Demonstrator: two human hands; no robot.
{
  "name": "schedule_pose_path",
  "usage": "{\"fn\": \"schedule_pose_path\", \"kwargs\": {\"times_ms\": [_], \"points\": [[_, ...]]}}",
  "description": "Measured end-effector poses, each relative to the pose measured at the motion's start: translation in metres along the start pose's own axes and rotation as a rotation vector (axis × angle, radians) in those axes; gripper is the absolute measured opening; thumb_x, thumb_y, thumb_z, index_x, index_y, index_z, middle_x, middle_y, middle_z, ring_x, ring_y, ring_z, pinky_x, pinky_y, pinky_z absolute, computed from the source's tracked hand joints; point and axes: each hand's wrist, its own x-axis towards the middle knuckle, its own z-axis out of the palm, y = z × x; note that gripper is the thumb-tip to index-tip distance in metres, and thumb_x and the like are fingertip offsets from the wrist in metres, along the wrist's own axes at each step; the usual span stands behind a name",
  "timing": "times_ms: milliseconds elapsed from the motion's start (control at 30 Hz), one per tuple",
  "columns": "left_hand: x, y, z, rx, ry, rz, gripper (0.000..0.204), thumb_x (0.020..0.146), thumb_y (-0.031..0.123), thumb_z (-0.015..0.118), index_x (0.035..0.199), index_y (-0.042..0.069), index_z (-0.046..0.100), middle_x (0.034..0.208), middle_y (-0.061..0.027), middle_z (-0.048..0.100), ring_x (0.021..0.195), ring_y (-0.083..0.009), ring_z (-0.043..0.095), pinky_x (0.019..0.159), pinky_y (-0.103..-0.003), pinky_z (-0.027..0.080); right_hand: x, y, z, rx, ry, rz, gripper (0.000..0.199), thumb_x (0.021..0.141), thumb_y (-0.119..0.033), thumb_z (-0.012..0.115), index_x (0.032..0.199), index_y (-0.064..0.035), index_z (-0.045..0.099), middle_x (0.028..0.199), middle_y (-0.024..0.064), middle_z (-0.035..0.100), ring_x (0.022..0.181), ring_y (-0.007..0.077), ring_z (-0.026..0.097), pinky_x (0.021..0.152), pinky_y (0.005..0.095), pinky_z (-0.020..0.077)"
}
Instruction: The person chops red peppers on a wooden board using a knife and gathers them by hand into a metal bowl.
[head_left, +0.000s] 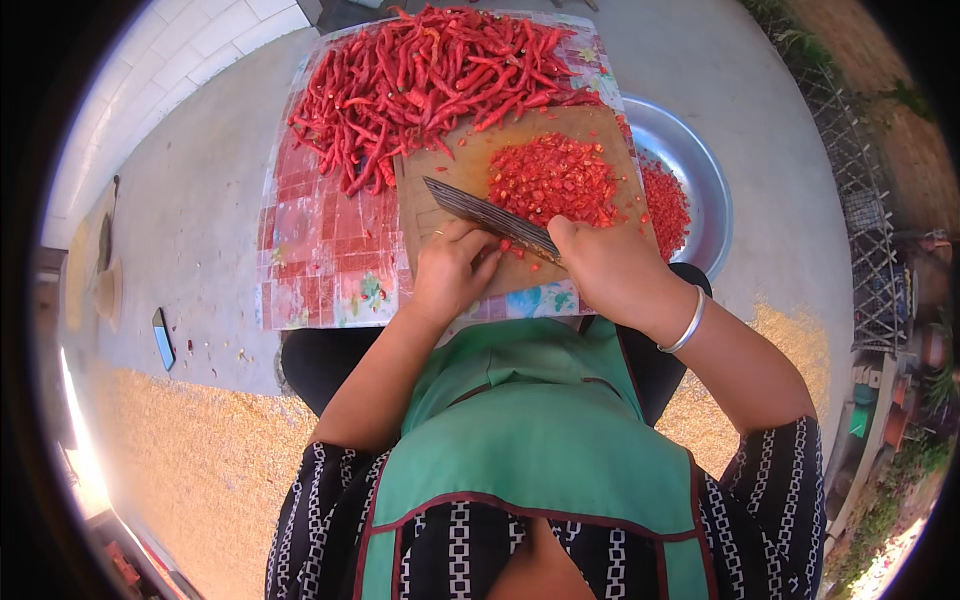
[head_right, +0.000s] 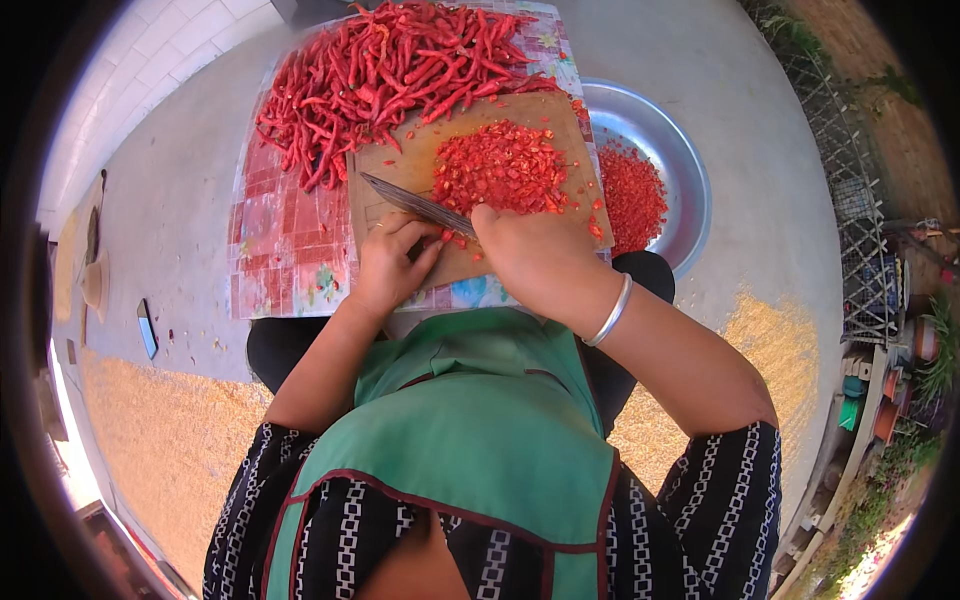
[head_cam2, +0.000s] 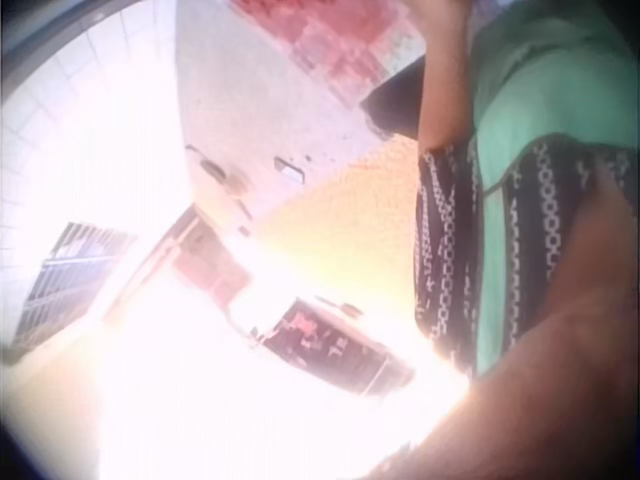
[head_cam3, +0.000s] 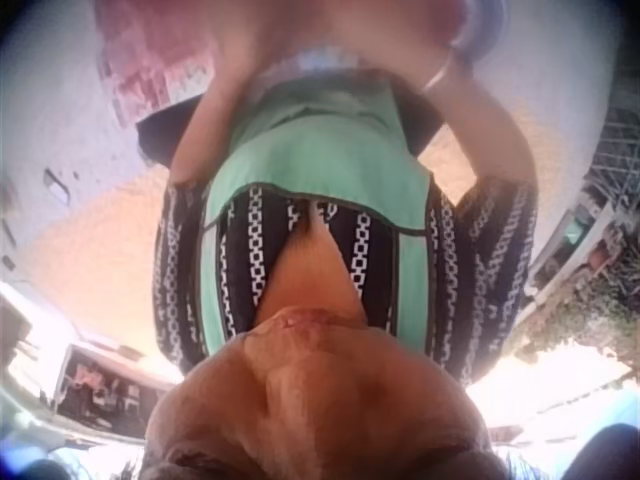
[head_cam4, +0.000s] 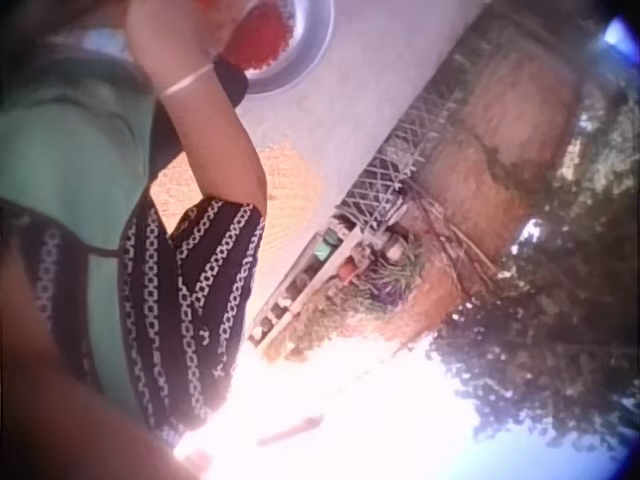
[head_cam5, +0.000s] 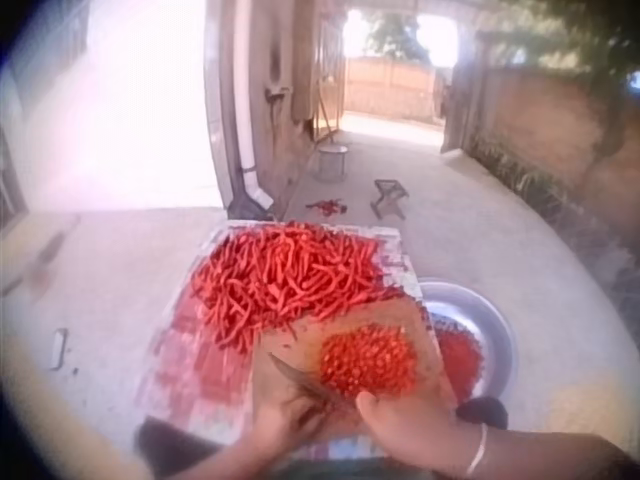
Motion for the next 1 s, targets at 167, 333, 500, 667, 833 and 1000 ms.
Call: {"fn": "schedule_pose_path", "kwargs": {"times_ms": [167,333,500,667,833,1000], "points": [[0.001,-0.005,0.003,0.004,-0.009,0.035,0.013,0.075,0.010,0.073,0.086,0.006,0.068,0.090,-0.0109,0.065,0.087,-0.0324,0.062,0.076,-0.041,0.051,0.013,-0.003,0.031,-0.056,0.150,-0.009,0.012,0.086,-0.006,0.049,0.095,-0.0002,0.045,0.083,0.0206,0.062,0.070,0.0392,0.065,0.057,0.0486,0.0510],[-0.002,0.003,-0.005,0.010,0.035,-0.032,0.012,0.075,0.010,0.072,0.086,0.006,0.069,0.088,-0.0110,0.065,0.087,-0.0329,0.062,0.076,-0.041,0.051,-0.001,-0.002,0.004,0.011,0.079,0.032,0.012,0.087,-0.009,0.048,0.095,-0.0004,0.044,0.078,0.0188,0.063,0.070,0.0393,0.065,0.057,0.0497,0.0502],[0.000,-0.001,-0.003,0.039,-0.025,-0.009,0.012,0.076,0.009,0.072,0.087,0.006,0.069,0.089,-0.0116,0.065,0.087,-0.0329,0.062,0.077,-0.041,0.051,0.000,-0.005,0.012,-0.058,0.024,0.029,0.010,0.087,-0.008,0.048,0.093,-0.0015,0.045,0.077,0.0182,0.063,0.069,0.0389,0.065,0.057,0.0484,0.0507],[-0.005,-0.003,-0.003,0.004,0.030,-0.025,0.012,0.076,0.009,0.072,0.087,0.006,0.069,0.090,-0.0117,0.066,0.085,-0.0330,0.062,0.076,-0.041,0.050,0.005,-0.002,0.022,0.013,0.145,0.014,0.009,0.086,-0.007,0.049,0.093,-0.0022,0.045,0.076,0.0183,0.063,0.068,0.0378,0.065,0.056,0.0470,0.0509],[-0.002,0.000,-0.006,0.038,-0.002,-0.020,0.012,0.076,0.009,0.072,0.087,0.005,0.069,0.090,-0.0128,0.066,0.085,-0.0333,0.062,0.076,-0.041,0.050,-0.008,-0.006,0.009,-0.013,0.067,-0.005,0.011,0.086,-0.007,0.049,0.094,-0.0019,0.044,0.075,0.0186,0.062,0.067,0.0382,0.065,0.056,0.0473,0.0506],[-0.004,-0.005,-0.005,0.043,-0.013,-0.028,0.012,0.076,0.010,0.072,0.087,0.005,0.069,0.090,-0.0131,0.065,0.084,-0.0338,0.061,0.076,-0.041,0.050,0.005,-0.007,0.034,0.022,0.143,0.022,0.011,0.085,-0.007,0.049,0.094,-0.0010,0.045,0.073,0.0182,0.062,0.067,0.0376,0.065,0.055,0.0479,0.0503]]}}
